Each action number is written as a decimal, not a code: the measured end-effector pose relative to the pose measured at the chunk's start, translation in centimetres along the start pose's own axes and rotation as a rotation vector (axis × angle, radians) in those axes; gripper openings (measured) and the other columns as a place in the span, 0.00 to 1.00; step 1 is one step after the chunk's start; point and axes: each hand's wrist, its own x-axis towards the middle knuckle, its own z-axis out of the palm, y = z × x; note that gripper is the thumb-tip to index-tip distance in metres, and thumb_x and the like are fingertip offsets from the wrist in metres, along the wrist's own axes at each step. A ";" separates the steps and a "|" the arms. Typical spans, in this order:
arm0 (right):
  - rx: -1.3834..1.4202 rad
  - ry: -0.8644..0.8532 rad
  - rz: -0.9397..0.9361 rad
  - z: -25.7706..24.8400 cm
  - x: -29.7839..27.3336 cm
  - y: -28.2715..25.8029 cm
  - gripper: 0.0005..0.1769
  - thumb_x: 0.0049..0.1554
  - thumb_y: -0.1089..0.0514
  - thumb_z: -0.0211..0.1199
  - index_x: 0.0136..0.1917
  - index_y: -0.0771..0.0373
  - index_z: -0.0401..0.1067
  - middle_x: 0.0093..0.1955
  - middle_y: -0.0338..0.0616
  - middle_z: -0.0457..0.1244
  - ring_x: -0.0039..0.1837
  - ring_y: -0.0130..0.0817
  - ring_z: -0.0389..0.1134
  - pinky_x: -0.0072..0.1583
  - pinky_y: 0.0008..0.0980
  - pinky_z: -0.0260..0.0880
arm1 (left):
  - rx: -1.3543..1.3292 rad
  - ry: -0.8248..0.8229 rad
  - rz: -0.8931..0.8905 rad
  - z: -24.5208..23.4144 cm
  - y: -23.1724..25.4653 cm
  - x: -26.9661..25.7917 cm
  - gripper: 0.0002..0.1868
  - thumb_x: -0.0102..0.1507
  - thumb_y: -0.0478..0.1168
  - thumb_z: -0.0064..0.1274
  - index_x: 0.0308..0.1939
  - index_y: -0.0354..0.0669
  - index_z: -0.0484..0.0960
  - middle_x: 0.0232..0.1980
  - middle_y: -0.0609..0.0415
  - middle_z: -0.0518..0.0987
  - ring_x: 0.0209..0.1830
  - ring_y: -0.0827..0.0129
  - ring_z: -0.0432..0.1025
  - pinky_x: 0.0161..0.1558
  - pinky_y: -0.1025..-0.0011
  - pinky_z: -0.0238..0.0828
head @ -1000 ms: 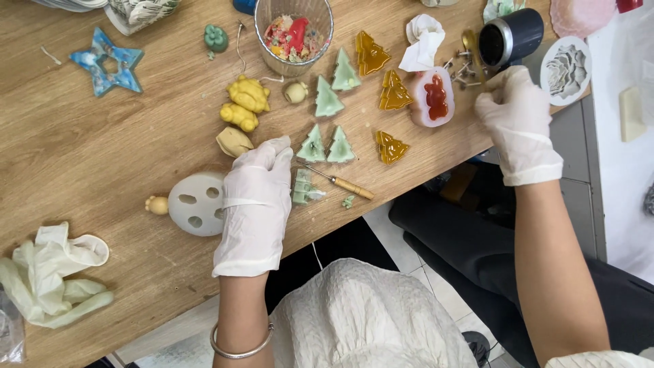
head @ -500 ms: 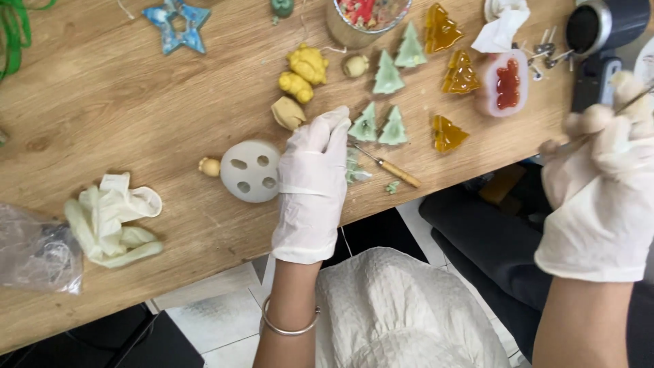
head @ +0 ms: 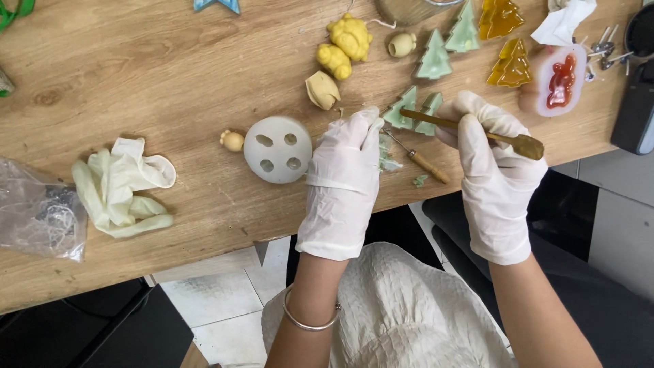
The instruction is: The person trims excess wax from a green tree-shaped candle with a small carving tool, then uses a heat gun to melt and smooth the candle's surface, and works the candle over by hand, turning it while shaping the edges.
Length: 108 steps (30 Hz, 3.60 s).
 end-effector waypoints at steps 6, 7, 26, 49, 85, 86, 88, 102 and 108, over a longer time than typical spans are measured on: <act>-0.264 -0.011 -0.176 0.7 -0.6 1.3 0.13 0.75 0.67 0.57 0.71 0.73 0.69 0.64 0.49 0.67 0.62 0.28 0.71 0.66 0.30 0.77 | 0.006 0.014 -0.007 0.1 0.4 0.0 0.10 0.70 0.38 0.49 0.53 0.41 0.81 0.46 0.42 0.83 0.47 0.49 0.78 0.50 0.57 0.74; -0.265 -0.014 -0.177 0.9 -0.6 1.5 0.13 0.75 0.67 0.57 0.71 0.73 0.69 0.64 0.49 0.67 0.62 0.28 0.71 0.66 0.30 0.77 | 0.004 0.017 -0.008 0.3 0.1 0.1 0.10 0.70 0.38 0.49 0.53 0.41 0.81 0.46 0.42 0.83 0.47 0.49 0.78 0.50 0.57 0.74; -0.619 -0.001 -0.398 2.5 -0.6 1.8 0.07 0.76 0.71 0.55 0.67 0.72 0.70 0.58 0.46 0.68 0.58 0.25 0.70 0.62 0.25 0.76 | 0.137 -0.140 -0.047 3.4 -0.9 1.7 0.05 0.69 0.38 0.45 0.45 0.43 0.76 0.39 0.43 0.80 0.40 0.47 0.78 0.37 0.52 0.74; -0.344 0.054 -0.311 1.4 -1.7 2.2 0.10 0.76 0.73 0.54 0.69 0.73 0.68 0.64 0.49 0.66 0.64 0.30 0.71 0.68 0.30 0.77 | 0.121 -0.128 -0.009 5.0 -1.9 2.7 0.11 0.70 0.37 0.42 0.52 0.41 0.78 0.43 0.41 0.81 0.45 0.48 0.77 0.44 0.54 0.75; -0.429 -0.061 -0.446 0.3 -1.1 4.8 0.12 0.72 0.75 0.56 0.68 0.71 0.68 0.64 0.51 0.67 0.64 0.33 0.71 0.68 0.32 0.76 | -0.019 -0.430 -0.484 2.7 0.2 5.5 0.13 0.65 0.43 0.43 0.41 0.43 0.83 0.31 0.44 0.83 0.30 0.52 0.81 0.34 0.59 0.80; -0.408 -0.059 -0.435 0.3 -1.2 5.0 0.12 0.72 0.75 0.56 0.67 0.71 0.68 0.63 0.52 0.67 0.64 0.34 0.71 0.68 0.32 0.75 | -0.025 -0.454 -0.511 2.8 0.1 5.7 0.13 0.65 0.44 0.43 0.41 0.43 0.83 0.31 0.45 0.83 0.29 0.53 0.82 0.33 0.60 0.80; -0.385 -0.057 -0.423 0.2 -1.1 5.2 0.12 0.72 0.76 0.56 0.67 0.72 0.68 0.63 0.52 0.67 0.64 0.34 0.71 0.68 0.32 0.75 | -0.031 -0.478 -0.539 3.1 -0.5 5.9 0.14 0.66 0.44 0.43 0.41 0.43 0.83 0.31 0.45 0.83 0.29 0.53 0.82 0.32 0.60 0.80; -0.537 -0.062 -0.516 0.5 -0.4 5.2 0.09 0.70 0.76 0.58 0.61 0.69 0.65 0.64 0.52 0.68 0.63 0.36 0.73 0.65 0.29 0.74 | 0.090 -0.401 -0.368 4.3 -2.3 5.7 0.12 0.62 0.47 0.52 0.38 0.47 0.87 0.32 0.43 0.84 0.35 0.50 0.80 0.40 0.57 0.77; -0.390 -0.054 -0.463 0.2 -0.9 5.9 0.10 0.71 0.77 0.57 0.62 0.69 0.66 0.66 0.52 0.67 0.65 0.36 0.72 0.68 0.30 0.74 | 0.085 -0.398 -0.380 4.3 -2.3 5.7 0.12 0.62 0.47 0.52 0.38 0.46 0.86 0.31 0.43 0.83 0.33 0.50 0.80 0.38 0.57 0.76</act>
